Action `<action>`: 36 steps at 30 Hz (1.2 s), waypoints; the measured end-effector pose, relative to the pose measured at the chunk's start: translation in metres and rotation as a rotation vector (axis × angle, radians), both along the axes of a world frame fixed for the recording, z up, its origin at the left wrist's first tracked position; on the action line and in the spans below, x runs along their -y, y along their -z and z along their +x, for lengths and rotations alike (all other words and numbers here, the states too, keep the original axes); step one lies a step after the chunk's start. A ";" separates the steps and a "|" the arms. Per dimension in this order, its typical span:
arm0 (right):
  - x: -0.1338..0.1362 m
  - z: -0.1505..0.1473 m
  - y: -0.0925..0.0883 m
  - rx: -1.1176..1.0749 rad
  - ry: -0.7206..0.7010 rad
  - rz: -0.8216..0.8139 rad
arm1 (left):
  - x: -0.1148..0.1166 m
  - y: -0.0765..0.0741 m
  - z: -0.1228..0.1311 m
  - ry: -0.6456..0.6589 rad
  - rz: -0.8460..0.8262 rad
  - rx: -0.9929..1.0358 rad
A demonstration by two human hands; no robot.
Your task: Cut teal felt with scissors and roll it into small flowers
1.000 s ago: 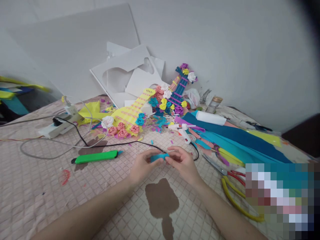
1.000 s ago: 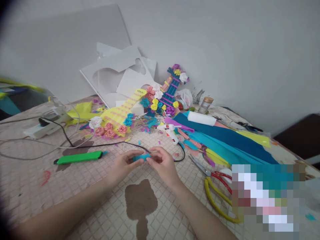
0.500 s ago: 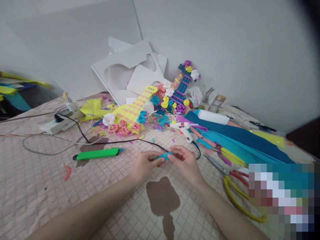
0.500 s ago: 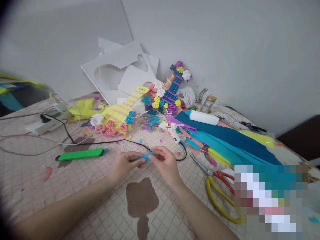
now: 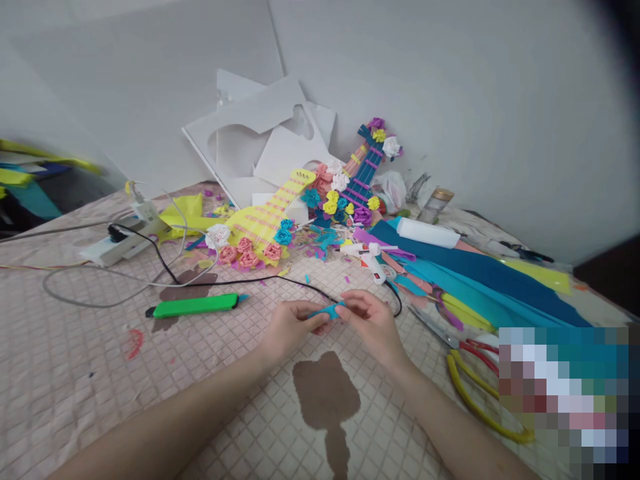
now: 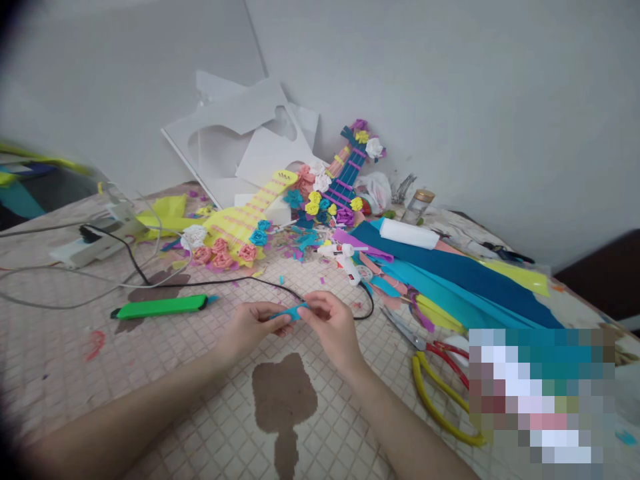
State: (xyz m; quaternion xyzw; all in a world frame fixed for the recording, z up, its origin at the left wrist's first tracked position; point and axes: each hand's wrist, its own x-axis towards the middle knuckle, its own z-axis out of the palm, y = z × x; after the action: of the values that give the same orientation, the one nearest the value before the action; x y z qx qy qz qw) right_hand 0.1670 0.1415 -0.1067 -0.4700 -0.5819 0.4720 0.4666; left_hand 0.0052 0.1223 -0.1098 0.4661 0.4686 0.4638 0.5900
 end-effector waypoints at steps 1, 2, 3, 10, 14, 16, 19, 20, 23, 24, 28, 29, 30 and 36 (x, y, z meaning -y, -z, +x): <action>0.000 0.000 0.000 0.000 0.002 -0.002 | 0.000 0.000 0.000 0.000 -0.001 -0.008; 0.000 0.000 0.000 0.001 0.005 -0.005 | 0.000 -0.001 0.000 -0.003 -0.005 -0.012; 0.000 0.000 0.000 0.002 0.005 -0.007 | 0.000 -0.001 0.000 -0.007 -0.009 -0.012; 0.000 0.001 0.001 -0.001 -0.011 -0.018 | 0.000 -0.002 0.000 -0.026 -0.017 -0.023; 0.000 0.001 0.000 -0.013 -0.020 -0.015 | 0.000 -0.004 0.000 -0.031 -0.021 -0.052; 0.000 0.001 0.000 -0.024 -0.022 -0.020 | 0.000 -0.005 0.000 -0.028 -0.026 -0.068; 0.000 0.000 -0.001 -0.044 -0.032 -0.037 | 0.000 -0.005 -0.001 -0.037 0.007 -0.096; 0.001 0.000 -0.001 -0.050 -0.036 -0.042 | 0.000 -0.005 -0.001 -0.042 0.022 -0.108; 0.001 0.000 -0.002 -0.059 -0.037 -0.049 | 0.001 -0.004 0.000 -0.049 0.026 -0.113; 0.001 0.000 -0.002 -0.060 -0.034 -0.049 | 0.001 -0.004 0.000 -0.048 0.017 -0.106; 0.001 -0.001 -0.002 -0.067 -0.032 -0.059 | 0.002 -0.004 0.000 -0.046 -0.021 -0.085; 0.001 -0.001 -0.002 -0.070 -0.032 -0.060 | 0.002 -0.004 0.000 -0.046 -0.026 -0.085; 0.001 -0.001 -0.002 -0.073 -0.033 -0.061 | 0.002 -0.004 0.000 -0.046 -0.028 -0.085; 0.000 -0.001 -0.002 -0.086 -0.047 -0.080 | 0.001 -0.003 0.000 -0.050 -0.033 -0.089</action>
State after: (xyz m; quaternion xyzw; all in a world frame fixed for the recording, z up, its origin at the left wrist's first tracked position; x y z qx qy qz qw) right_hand 0.1662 0.1411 -0.1046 -0.4539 -0.5529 0.5253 0.4608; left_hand 0.0048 0.1214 -0.1064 0.4648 0.5134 0.4494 0.5643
